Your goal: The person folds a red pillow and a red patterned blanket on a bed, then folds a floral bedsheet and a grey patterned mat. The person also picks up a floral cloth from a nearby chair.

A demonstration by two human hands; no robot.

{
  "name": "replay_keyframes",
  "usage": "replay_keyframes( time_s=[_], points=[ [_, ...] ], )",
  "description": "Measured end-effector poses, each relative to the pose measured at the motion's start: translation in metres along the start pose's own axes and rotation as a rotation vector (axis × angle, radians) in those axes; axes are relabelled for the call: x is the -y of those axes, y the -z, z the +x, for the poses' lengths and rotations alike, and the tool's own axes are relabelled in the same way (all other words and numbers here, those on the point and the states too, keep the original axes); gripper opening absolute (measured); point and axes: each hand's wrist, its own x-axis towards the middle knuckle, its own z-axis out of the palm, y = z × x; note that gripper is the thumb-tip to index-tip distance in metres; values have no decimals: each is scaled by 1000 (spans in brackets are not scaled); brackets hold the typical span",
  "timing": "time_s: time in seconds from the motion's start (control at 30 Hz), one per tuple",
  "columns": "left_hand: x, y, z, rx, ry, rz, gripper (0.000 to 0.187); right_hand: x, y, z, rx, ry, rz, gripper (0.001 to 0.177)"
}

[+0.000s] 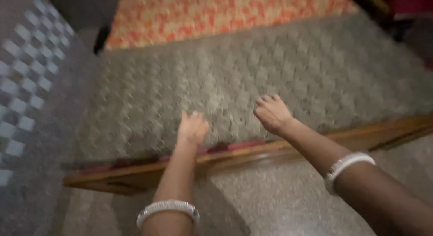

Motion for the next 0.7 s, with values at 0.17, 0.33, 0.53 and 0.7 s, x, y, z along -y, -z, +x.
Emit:
replay_keyframes(
  time_s=[0.17, 0.33, 0.53, 0.7],
  points=[
    [-23, -103, 53, -56, 126, 19, 26, 55, -118, 49, -226, 38, 143, 33],
    [-25, -161, 91, -13, 153, 6, 30, 103, -164, 85, 79, 114, 164, 49],
    [-13, -185, 85, 227, 189, -74, 52, 153, -177, 105, 10, 118, 320, 111],
    [-16, -185, 77, 269, 211, -240, 108, 191, -195, 125, -15, 84, 294, 115]
  ],
)
